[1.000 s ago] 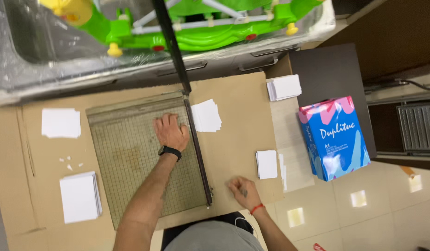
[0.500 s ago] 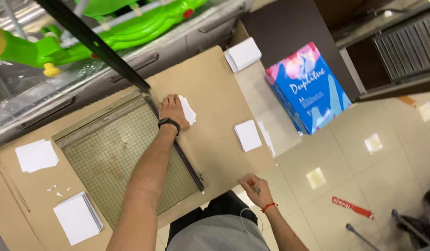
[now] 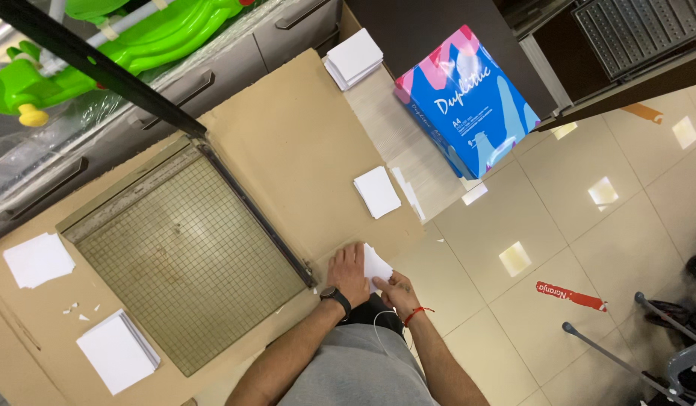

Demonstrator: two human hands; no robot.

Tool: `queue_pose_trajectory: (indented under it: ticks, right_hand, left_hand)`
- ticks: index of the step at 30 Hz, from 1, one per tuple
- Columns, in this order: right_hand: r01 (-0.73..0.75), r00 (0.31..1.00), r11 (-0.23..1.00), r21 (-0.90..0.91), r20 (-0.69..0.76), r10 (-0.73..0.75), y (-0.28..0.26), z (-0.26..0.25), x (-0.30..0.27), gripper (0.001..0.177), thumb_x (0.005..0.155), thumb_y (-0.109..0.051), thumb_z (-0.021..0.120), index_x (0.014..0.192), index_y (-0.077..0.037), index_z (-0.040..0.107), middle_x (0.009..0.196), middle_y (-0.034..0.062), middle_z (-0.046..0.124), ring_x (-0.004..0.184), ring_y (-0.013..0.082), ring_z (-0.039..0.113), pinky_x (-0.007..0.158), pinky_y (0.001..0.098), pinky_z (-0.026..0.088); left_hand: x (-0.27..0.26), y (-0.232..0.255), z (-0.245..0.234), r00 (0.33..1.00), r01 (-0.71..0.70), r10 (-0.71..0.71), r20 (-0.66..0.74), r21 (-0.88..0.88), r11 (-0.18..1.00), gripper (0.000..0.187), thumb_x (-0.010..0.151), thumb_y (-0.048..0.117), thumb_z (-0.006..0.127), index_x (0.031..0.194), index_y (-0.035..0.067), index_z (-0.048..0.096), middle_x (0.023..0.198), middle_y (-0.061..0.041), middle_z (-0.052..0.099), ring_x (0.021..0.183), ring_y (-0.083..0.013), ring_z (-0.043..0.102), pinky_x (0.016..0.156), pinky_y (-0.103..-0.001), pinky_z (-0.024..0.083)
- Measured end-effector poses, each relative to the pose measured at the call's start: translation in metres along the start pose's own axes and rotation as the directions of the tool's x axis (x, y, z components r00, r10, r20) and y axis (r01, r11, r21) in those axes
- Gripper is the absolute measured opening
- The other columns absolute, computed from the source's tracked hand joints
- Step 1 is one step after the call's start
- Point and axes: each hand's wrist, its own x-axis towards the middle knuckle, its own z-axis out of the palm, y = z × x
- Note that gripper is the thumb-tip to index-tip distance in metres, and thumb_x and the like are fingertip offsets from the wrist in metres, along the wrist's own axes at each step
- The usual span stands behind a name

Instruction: The person folds sheets of white paper and cuts them into smaller pieces using a paper cutter. They repeatedly align the paper on the cutting mat, press down the cutter, and stack the cut pieces on the table.

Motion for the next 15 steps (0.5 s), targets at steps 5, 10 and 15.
queue_pose_trajectory:
  ticks: [5, 10, 15]
  right_hand:
    - [0.131, 0.990, 0.984, -0.124, -0.041, -0.137, -0.006, -0.021, -0.014, 0.017, 0.111, -0.007, 0.099, 0.122, 0.004, 0.091, 0.079, 0.0081, 0.077, 0.051, 0.0123, 0.060, 0.043, 0.0265, 0.042]
    - [0.324, 0.943, 0.861, -0.393, 0.064, -0.326, -0.085, 0.010, -0.069, 0.011, 0.107, -0.014, 0.106, 0.117, -0.012, 0.101, 0.085, 0.0046, 0.085, 0.073, 0.0104, 0.068, 0.060, 0.0277, 0.057]
    - [0.489, 0.871, 0.750, -0.444, 0.298, -0.391, -0.136, 0.138, -0.098, 0.023, 0.104, -0.023, 0.111, 0.120, -0.009, 0.101, 0.084, 0.0197, 0.087, 0.070, 0.0209, 0.082, 0.059, 0.0367, 0.067]
  left_hand:
    - [0.001, -0.028, 0.020, 0.999, 0.037, -0.033, 0.019, -0.272, 0.962, 0.113, 0.096, 0.029, 0.096, 0.192, 0.001, 0.043, 0.160, -0.022, 0.061, 0.146, -0.0446, 0.064, 0.120, -0.056, 0.056]
    - [-0.046, -0.086, -0.001, 0.994, 0.103, -0.068, 0.081, -0.598, 0.795, 0.035, 0.111, 0.044, 0.090, 0.129, 0.014, 0.083, 0.118, -0.009, 0.073, 0.115, -0.0388, 0.078, 0.100, -0.051, 0.062]
    - [-0.150, -0.146, -0.076, 0.901, 0.179, -0.431, -0.037, -0.876, 0.448, 0.015, 0.117, 0.033, 0.095, 0.128, 0.023, 0.096, 0.102, -0.001, 0.095, 0.090, -0.0196, 0.088, 0.082, -0.037, 0.069]
